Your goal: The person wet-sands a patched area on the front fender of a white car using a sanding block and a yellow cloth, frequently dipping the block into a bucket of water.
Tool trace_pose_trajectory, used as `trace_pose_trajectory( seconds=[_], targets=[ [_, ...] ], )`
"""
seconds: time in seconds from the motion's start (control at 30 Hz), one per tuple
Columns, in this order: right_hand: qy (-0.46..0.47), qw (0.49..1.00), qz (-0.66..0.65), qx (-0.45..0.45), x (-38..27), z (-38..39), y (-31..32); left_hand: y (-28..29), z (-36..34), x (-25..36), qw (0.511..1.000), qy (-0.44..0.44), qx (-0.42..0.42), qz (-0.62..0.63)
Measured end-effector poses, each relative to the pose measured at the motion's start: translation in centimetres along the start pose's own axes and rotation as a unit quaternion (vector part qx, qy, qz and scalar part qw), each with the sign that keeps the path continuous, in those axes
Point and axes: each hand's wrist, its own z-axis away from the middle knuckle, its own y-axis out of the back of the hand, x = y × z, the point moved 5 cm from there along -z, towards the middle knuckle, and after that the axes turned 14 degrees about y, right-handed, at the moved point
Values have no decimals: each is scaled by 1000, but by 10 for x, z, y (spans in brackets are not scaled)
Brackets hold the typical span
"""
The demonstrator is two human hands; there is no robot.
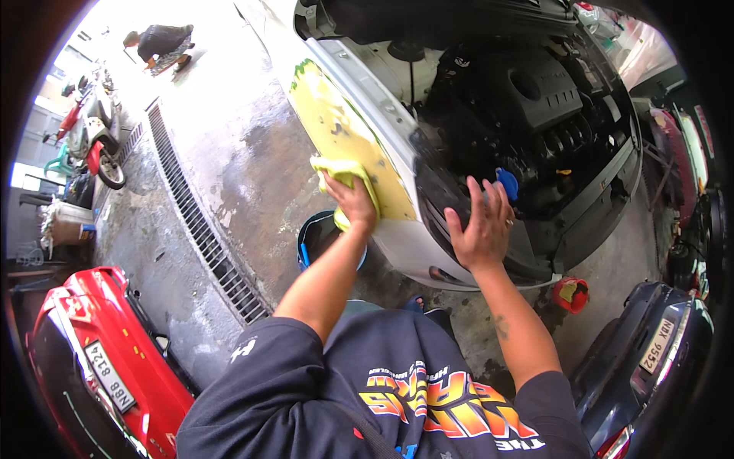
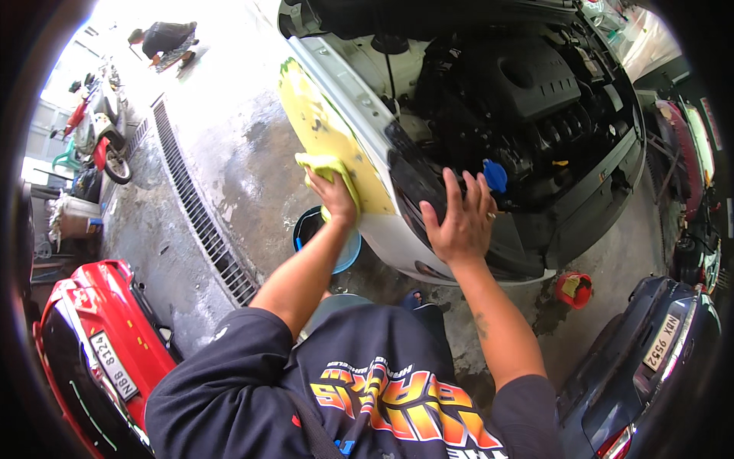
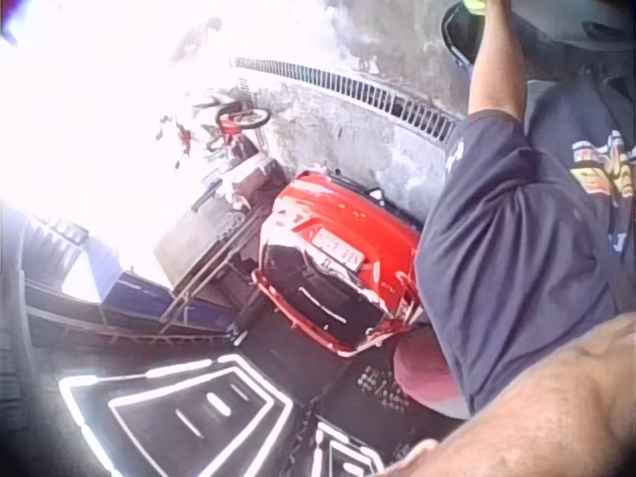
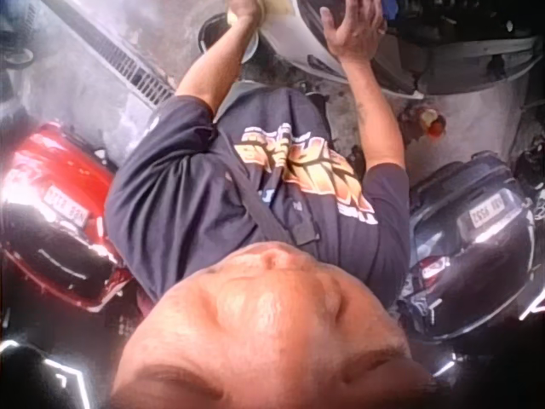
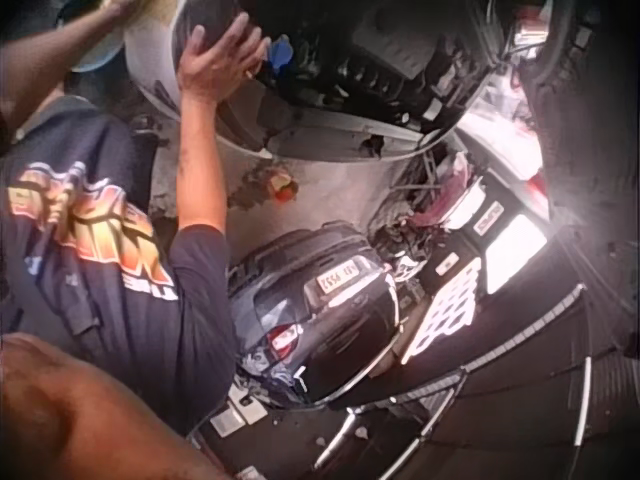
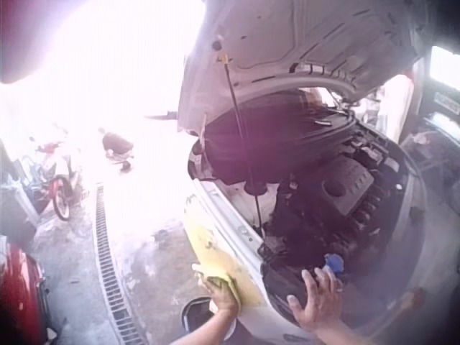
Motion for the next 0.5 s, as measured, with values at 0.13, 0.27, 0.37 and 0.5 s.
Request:
trace_pose_trajectory(
  seconds=[0.13,0.27,0.37,0.5],
  targets=[
    [10,999,-18,28,7,8,2,-7,124,-38,982,144,24,-122],
    [7,996,-62,70,1,8,9,-26,174,-70,914,395,-62,-69],
    [-5,984,-128,122,24,19,14,-42,228,-2,817,475,-314,92],
    [8,931,-282,232,33,52,50,-7,272,72,841,345,-416,27]
  ],
)
